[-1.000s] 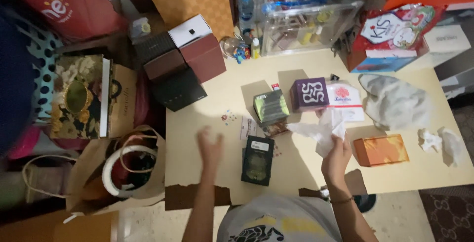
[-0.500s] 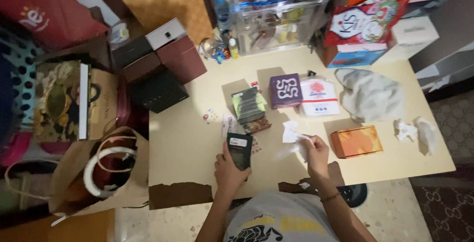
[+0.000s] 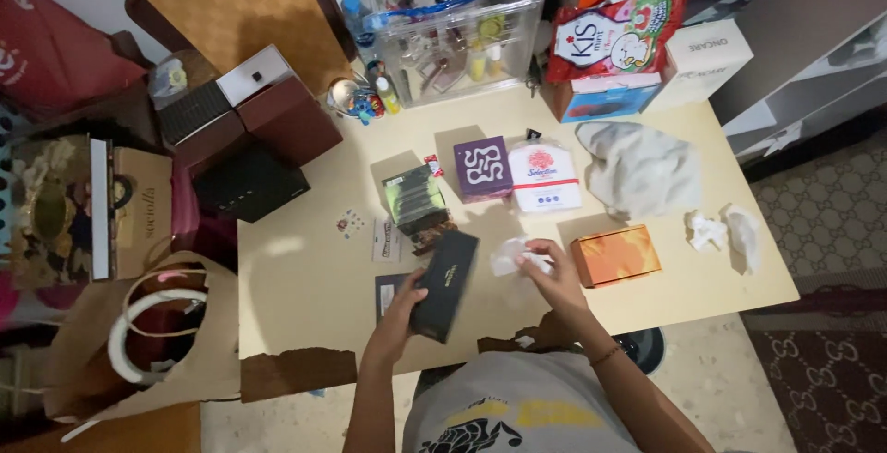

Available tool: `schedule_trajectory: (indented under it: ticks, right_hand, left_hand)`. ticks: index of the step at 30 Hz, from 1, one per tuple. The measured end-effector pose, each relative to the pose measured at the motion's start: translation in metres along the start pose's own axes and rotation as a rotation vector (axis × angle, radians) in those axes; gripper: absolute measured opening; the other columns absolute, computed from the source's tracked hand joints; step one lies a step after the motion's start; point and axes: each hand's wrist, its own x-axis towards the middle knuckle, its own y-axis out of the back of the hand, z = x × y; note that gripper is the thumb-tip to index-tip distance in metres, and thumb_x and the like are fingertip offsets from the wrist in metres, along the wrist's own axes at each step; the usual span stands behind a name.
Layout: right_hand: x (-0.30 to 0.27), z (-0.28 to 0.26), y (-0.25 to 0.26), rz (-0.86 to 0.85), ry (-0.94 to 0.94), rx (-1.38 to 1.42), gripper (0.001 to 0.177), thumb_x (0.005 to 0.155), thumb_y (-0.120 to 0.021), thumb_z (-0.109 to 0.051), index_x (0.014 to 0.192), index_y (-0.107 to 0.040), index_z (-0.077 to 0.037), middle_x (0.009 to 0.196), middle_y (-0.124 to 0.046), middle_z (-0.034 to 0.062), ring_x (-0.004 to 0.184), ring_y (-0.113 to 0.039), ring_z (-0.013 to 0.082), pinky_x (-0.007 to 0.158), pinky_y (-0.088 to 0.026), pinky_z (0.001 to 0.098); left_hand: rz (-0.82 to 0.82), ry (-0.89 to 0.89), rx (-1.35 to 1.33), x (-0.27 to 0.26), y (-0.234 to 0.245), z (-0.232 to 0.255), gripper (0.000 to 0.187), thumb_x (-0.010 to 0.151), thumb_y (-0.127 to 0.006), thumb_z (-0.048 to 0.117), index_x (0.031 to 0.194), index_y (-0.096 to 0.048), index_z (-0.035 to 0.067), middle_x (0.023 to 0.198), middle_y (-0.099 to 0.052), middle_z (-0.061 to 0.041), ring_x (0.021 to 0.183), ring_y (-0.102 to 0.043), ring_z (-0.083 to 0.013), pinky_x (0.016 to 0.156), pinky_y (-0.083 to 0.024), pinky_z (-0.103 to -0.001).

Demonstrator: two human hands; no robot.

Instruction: The recorder is wiping and cleaning various product boxes and items on a cluttered desk using a cloth.

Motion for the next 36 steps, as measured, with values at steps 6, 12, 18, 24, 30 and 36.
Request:
schedule_trajectory:
  ticks: [6,12,18,24,30,36]
  right_hand:
    - [0.002,-0.037,0.003,-0.261,0.22,0.269,0.056,0.093,-0.071,-0.022,0.141,-0.051,-0.001,0.134,-0.058,0.0055,0.125,-0.055,0.0179,0.105,-0.044,0.034]
    - [0.014,-0.024,0.006,-0.194,0.079,0.244,0.044,0.101,-0.064,-0.028,0.135,-0.06,-0.001,0.118,-0.07,0.0046,0.11,-0.061,0.0131,0.096,-0.05,0.0283]
    - [0.008,-0.051,0.011,-0.109,0.009,0.325,0.039,0.102,-0.061,-0.029,0.128,-0.066,-0.001,0.11,-0.071,0.0013,0.1,-0.061,0.0075,0.09,-0.049,0.0251]
    - [0.007,-0.086,0.041,0.077,-0.117,-0.136,0.036,0.098,-0.068,-0.035,0.116,-0.071,-0.004,0.094,-0.073,0.0109,0.077,-0.068,0.0199,0.068,-0.055,0.0344]
    - [-0.021,-0.123,0.002,0.137,0.528,0.244,0.03,0.094,-0.071,-0.017,0.118,-0.057,-0.007,0.117,-0.064,0.012,0.091,-0.072,0.0215,0.072,-0.064,0.0344]
    - [-0.013,-0.1,-0.057,-0.017,1.129,-0.624,0.068,0.086,-0.059,-0.004,0.151,-0.048,-0.019,0.157,-0.042,0.0145,0.148,-0.034,0.0354,0.119,-0.025,0.0606]
  left_hand:
    - [-0.263,0.303,-0.497,0.035,-0.022,-0.02,0.073,0.09,-0.058,0.051,0.145,-0.051,0.004,0.136,-0.063,-0.019,0.118,-0.066,-0.0349,0.09,-0.056,-0.056]
    - [-0.443,-0.042,-0.796,0.049,-0.047,-0.03,0.092,0.087,-0.064,0.066,0.15,-0.045,0.002,0.143,-0.059,-0.015,0.129,-0.061,-0.0288,0.106,-0.055,-0.046]
    - [-0.092,-0.464,-0.081,0.037,-0.071,-0.01,0.079,0.083,-0.07,0.022,0.153,-0.039,0.003,0.114,-0.06,-0.014,0.099,-0.063,-0.0263,0.083,-0.059,-0.046]
    - [-0.095,-0.402,-0.38,0.014,-0.081,0.04,0.072,0.083,-0.058,0.01,0.151,-0.038,0.006,0.117,-0.064,-0.015,0.099,-0.068,-0.0241,0.084,-0.06,-0.042]
    - [0.015,-0.379,-0.016,0.028,-0.071,0.029,0.068,0.086,-0.065,0.014,0.147,-0.038,0.003,0.112,-0.062,-0.018,0.093,-0.067,-0.0265,0.078,-0.065,-0.044]
    - [0.053,-0.707,0.142,0.05,-0.053,0.004,0.055,0.105,-0.06,0.022,0.153,-0.044,0.001,0.145,-0.059,-0.018,0.131,-0.058,-0.0206,0.103,-0.05,-0.038]
